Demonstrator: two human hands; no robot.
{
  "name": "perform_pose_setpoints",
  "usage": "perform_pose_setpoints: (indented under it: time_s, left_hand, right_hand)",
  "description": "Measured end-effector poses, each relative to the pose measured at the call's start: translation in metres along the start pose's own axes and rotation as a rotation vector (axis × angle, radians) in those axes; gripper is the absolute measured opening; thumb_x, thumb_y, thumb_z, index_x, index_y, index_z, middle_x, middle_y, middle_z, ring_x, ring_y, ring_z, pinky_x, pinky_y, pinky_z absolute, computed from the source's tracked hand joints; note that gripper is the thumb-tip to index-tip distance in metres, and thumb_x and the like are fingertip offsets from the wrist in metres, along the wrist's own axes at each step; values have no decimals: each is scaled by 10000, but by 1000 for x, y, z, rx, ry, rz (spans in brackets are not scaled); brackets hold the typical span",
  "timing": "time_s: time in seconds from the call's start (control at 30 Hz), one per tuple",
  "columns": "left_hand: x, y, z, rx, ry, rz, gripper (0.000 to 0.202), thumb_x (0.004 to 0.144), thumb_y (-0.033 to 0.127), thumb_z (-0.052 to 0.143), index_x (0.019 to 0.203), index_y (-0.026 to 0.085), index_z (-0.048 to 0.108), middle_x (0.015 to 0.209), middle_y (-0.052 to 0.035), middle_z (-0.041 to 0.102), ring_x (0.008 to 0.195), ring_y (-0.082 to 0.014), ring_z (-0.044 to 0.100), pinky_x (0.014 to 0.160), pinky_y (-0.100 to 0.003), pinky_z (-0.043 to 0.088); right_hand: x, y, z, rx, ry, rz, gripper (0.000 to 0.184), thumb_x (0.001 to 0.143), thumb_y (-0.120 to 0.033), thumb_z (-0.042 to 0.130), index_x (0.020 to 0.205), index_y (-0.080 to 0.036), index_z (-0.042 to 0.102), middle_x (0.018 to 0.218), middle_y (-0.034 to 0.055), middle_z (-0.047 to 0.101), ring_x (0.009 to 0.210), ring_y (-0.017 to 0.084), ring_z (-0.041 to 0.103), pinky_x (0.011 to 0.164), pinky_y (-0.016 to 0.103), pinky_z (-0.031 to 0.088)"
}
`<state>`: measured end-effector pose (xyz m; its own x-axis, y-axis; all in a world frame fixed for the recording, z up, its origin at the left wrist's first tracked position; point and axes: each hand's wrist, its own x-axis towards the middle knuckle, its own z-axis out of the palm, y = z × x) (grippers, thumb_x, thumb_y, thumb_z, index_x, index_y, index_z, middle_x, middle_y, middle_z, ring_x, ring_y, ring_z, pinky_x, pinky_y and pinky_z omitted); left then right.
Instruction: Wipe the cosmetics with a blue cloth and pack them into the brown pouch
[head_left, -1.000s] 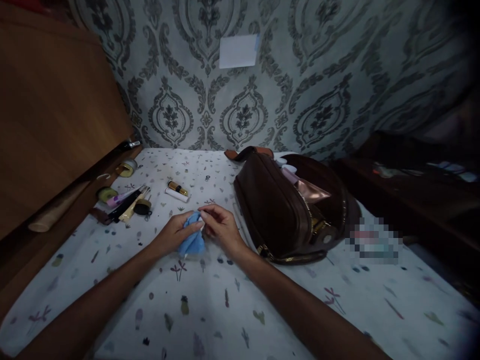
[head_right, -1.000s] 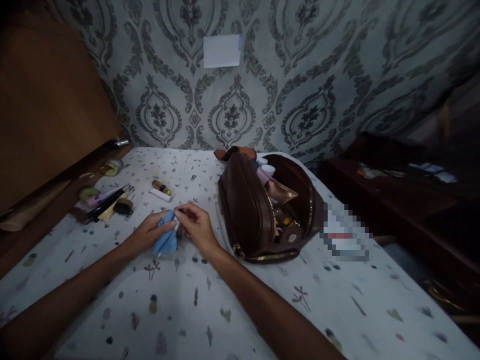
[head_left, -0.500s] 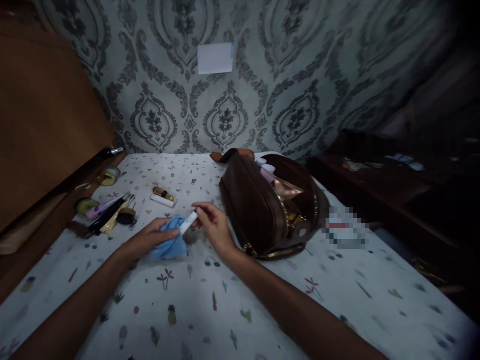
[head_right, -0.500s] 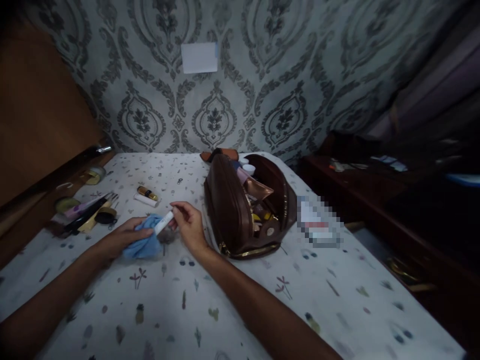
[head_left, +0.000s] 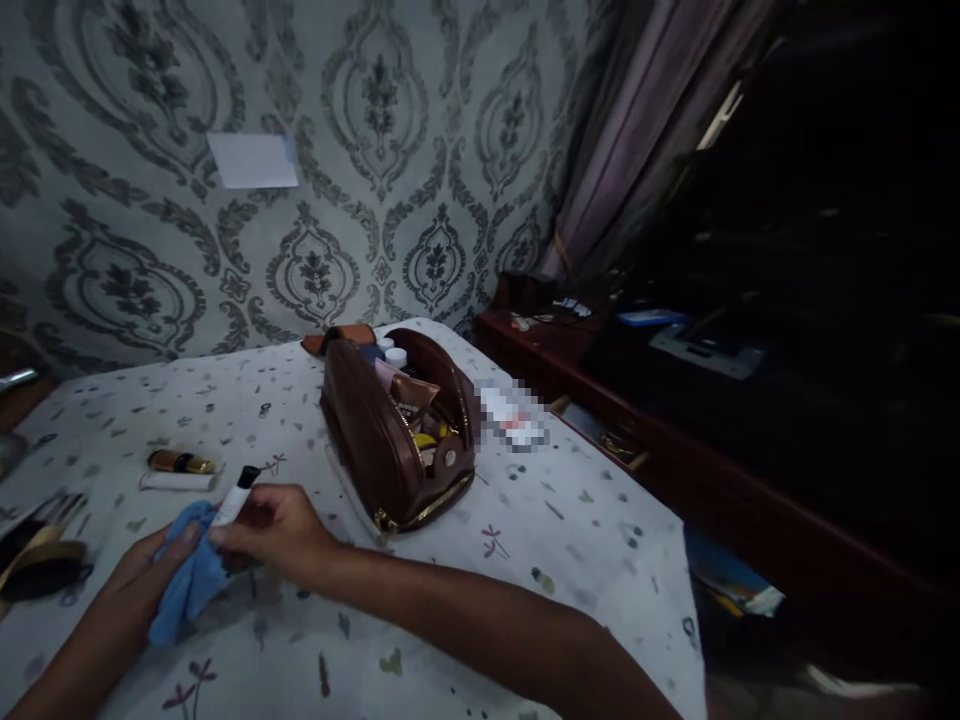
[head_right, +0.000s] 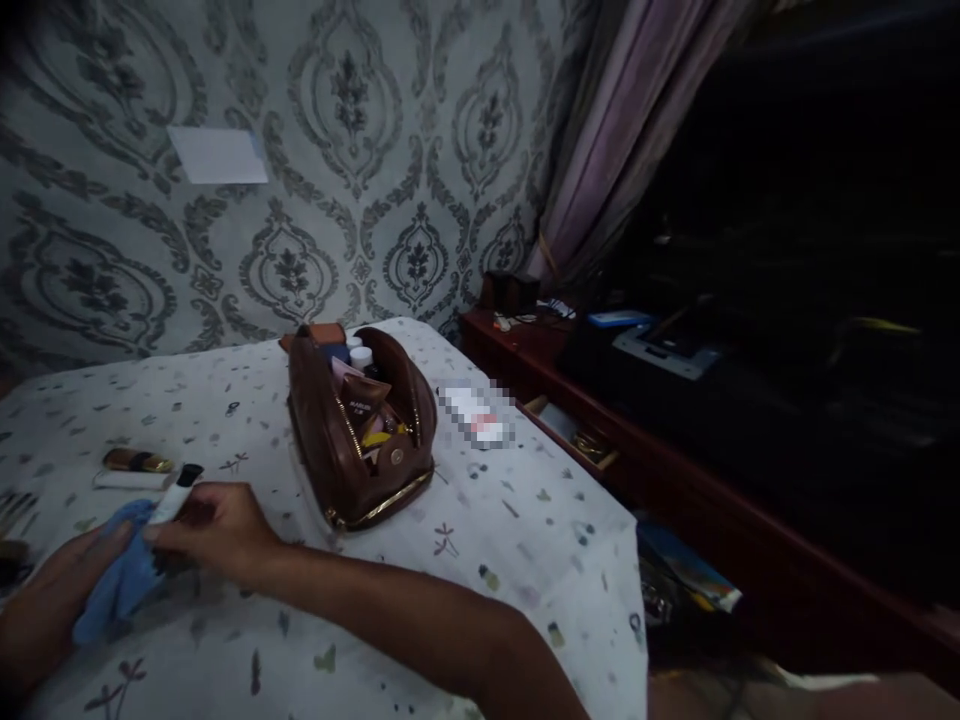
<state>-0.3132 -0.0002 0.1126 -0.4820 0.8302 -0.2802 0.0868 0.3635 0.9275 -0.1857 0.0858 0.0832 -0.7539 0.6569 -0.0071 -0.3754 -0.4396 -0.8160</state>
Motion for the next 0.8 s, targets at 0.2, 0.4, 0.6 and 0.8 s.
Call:
perform_pose_setpoints:
  time_s: [0.2,0.4,0.6,0.8]
  left_hand:
    - [0,-11,3,-58,0,-72,773,388,836,766,813,192,710,609,25,726,796,-274,721,687,-318,597]
    - [-1,-26,7,-58,-7,-39,637,429,754,820,812,257,710,728,81,764,789,-239,717,734,-334,609]
    - [3,-31,14,-22,42,-17,654,401,772,810,808,264,746,815,56,789,870,-261,729,829,-346,609]
    - [-8,-19,32,117,-113,100,654,443,769,790,842,251,779,872,-40,797,1043,-345,700,1008,-471,534]
  right_hand:
    - [-12,-15,1,-179,61,-173,549,483,-600,871,720,-159,646,624,-38,587,564,94,530,544,214,408]
    - [-33,-27,-8,-303,47,-239,538,615,-664,787,780,-180,619,686,-41,570,618,98,509,546,199,397]
    - [-50,-30,-17,-429,85,-195,501,633,-628,798,736,-175,611,735,-36,559,656,100,505,594,209,405]
    - [-77,-50,-32,-597,-6,-356,459,776,-612,705,706,-173,589,775,-19,506,712,114,508,645,217,412]
